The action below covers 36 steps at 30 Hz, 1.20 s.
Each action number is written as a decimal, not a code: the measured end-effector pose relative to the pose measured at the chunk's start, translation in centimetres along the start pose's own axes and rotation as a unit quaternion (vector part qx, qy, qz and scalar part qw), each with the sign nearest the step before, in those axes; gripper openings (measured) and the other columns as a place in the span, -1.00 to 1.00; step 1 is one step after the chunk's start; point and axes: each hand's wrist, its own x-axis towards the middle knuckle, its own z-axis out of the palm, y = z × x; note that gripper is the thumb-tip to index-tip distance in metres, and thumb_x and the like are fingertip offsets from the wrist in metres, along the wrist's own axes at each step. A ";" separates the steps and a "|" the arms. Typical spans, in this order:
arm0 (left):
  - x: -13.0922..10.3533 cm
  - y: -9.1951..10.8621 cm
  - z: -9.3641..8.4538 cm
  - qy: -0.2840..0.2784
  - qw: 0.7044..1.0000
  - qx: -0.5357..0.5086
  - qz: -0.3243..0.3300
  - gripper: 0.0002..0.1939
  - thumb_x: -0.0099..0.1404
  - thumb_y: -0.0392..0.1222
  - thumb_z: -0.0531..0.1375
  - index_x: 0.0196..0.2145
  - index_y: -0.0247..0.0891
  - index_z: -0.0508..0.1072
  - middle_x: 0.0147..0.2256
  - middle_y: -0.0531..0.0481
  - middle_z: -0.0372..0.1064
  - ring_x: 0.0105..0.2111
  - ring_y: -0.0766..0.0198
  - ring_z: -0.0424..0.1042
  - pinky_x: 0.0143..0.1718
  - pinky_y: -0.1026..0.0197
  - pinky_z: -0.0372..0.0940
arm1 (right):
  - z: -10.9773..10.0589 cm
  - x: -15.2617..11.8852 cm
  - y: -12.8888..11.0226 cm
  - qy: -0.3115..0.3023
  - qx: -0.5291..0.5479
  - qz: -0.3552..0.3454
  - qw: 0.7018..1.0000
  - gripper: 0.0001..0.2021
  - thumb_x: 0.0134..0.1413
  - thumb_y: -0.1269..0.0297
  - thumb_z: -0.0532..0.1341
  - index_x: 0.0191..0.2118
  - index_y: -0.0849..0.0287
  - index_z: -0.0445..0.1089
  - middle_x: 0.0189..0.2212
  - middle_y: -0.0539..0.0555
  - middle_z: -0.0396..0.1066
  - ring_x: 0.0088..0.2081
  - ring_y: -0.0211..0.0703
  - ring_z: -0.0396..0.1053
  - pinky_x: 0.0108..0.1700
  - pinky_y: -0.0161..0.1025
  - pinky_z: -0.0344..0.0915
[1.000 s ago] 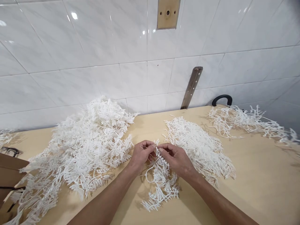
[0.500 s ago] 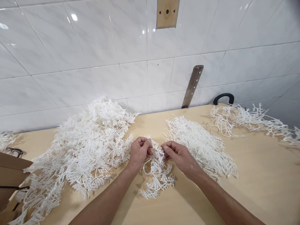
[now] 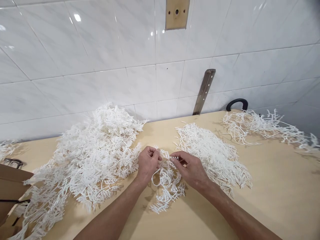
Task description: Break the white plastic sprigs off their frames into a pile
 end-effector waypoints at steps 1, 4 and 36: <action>-0.1 0.0 0.0 0.013 1.000 0.019 0.018 -0.77 0.22 -0.04 0.21 -0.37 -0.24 0.31 -0.54 0.08 0.37 -0.69 0.42 0.28 -0.66 0.37 0.18 | -0.1 0.1 0.1 0.001 0.001 0.020 1.000 -0.76 0.21 0.11 0.17 -0.21 0.12 0.50 -0.37 0.08 0.49 -0.42 -0.15 0.39 -0.37 -0.21 0.38; -0.4 0.1 0.0 0.072 0.980 0.100 0.157 -0.80 0.23 -0.13 0.21 -0.22 -0.25 0.35 -0.39 -0.01 0.38 -0.43 0.28 0.42 -0.41 0.25 0.36 | -0.3 0.3 0.4 -0.005 0.042 0.082 0.996 -0.70 0.18 0.01 0.19 -0.26 0.14 0.51 -0.50 0.02 0.42 -0.49 -0.19 0.32 -0.43 -0.25 0.33; -0.1 -0.8 -0.7 -0.002 0.847 0.238 0.475 -0.83 0.33 -0.34 0.10 -0.15 -0.22 0.43 -0.19 -0.13 0.33 -0.14 0.16 0.35 -0.10 0.08 0.33 | -1.5 1.1 0.4 -0.086 0.253 0.166 0.949 -0.62 0.10 -0.07 0.25 -0.34 0.21 0.48 -0.53 0.00 0.41 -0.48 -0.22 0.38 -0.32 -0.21 0.37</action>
